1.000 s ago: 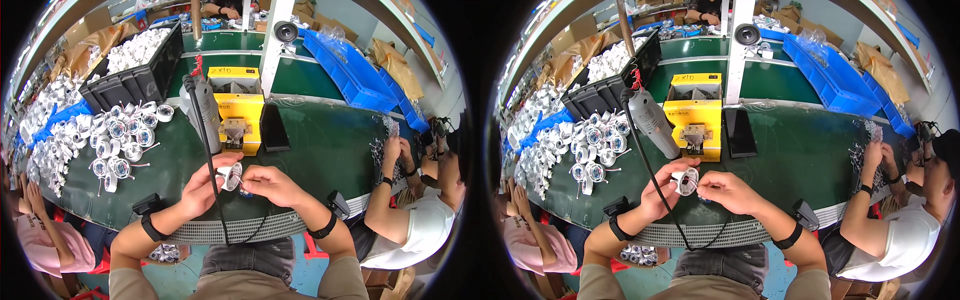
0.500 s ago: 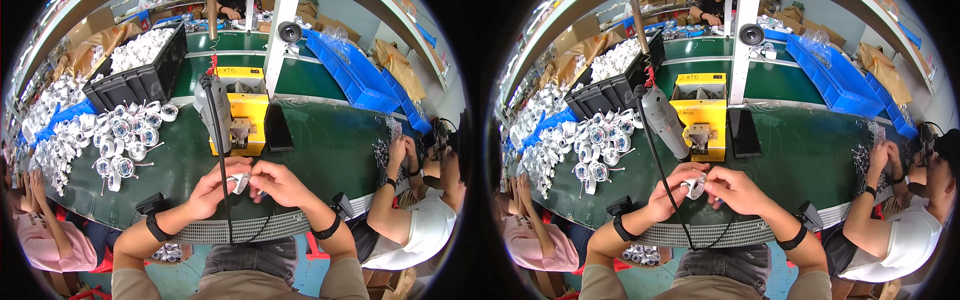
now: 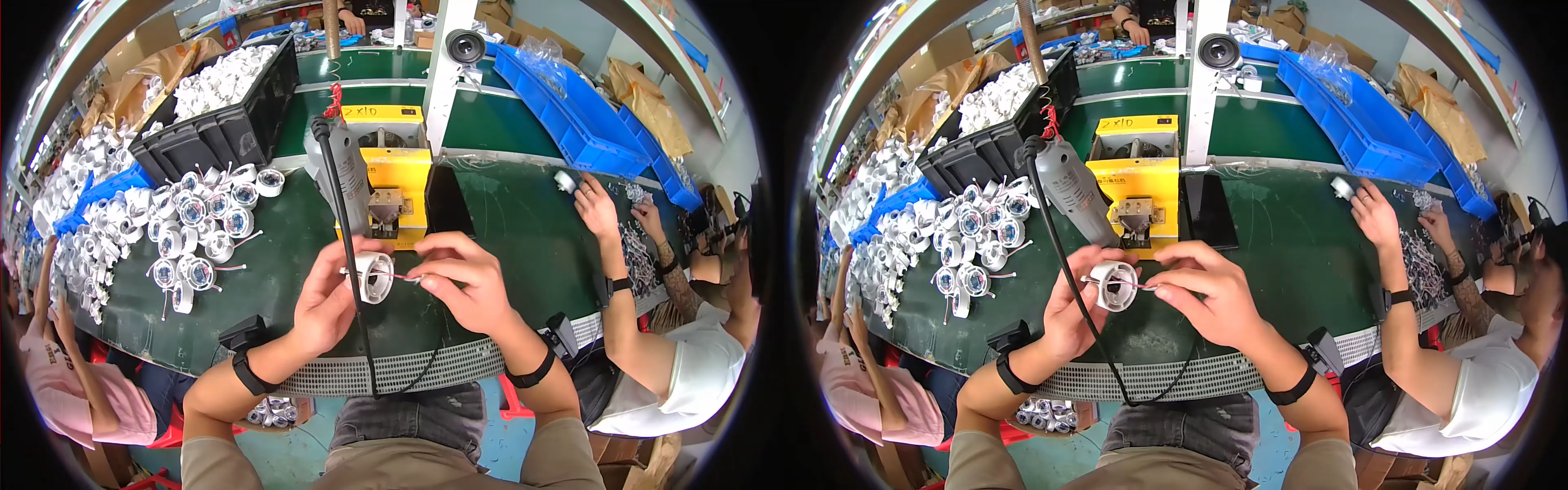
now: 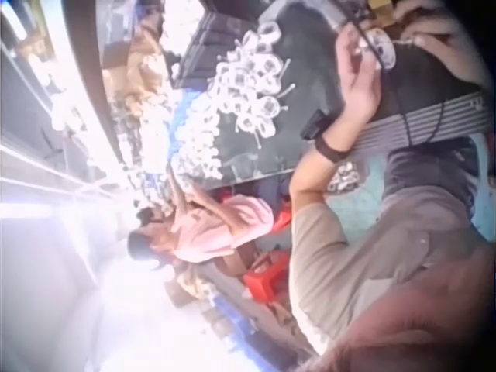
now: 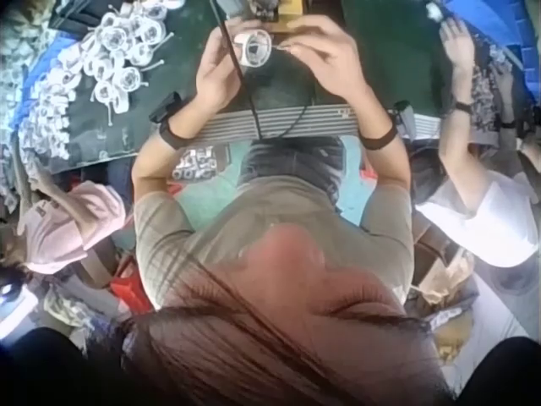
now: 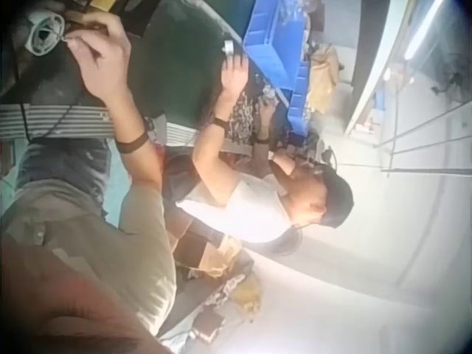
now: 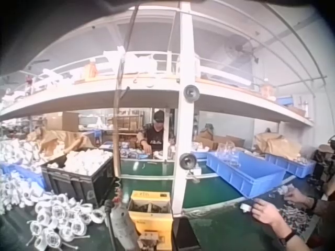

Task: The person picks up a white plastic housing and a circuit board, fits the board into the housing by hand, and secures it using a power screwdriver. They then place the assembled unit on the table and repeat the process for several more units.

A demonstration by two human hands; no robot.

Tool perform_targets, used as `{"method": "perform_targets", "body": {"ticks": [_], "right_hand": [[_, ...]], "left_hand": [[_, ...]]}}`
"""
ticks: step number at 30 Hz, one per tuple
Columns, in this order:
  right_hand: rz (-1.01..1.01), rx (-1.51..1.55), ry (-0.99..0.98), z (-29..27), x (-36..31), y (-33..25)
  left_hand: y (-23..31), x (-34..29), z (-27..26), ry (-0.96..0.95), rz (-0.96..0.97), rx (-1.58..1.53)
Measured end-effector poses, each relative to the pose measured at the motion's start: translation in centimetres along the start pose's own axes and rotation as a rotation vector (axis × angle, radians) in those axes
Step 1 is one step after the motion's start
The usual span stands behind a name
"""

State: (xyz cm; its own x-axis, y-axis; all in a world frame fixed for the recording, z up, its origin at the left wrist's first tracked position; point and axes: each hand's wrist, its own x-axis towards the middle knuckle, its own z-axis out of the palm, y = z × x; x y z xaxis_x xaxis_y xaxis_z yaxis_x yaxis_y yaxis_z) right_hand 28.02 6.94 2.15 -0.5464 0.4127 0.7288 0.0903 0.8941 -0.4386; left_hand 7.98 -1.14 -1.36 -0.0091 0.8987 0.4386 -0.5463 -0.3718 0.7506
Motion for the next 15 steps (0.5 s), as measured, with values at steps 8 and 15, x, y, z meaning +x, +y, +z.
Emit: {"method": "perform_targets", "body": {"ticks": [8,15], "right_hand": [[0.642,0.814,0.001,2.4,-0.8,-1.8],[0.485,0.55,0.015,2.9,-1.0,-1.9]], "left_hand": [[0.5,0.0,0.6,-0.143,-0.208,-0.076],[0.1,-0.2,1.1,-0.123,-0.22,-0.143]]}}
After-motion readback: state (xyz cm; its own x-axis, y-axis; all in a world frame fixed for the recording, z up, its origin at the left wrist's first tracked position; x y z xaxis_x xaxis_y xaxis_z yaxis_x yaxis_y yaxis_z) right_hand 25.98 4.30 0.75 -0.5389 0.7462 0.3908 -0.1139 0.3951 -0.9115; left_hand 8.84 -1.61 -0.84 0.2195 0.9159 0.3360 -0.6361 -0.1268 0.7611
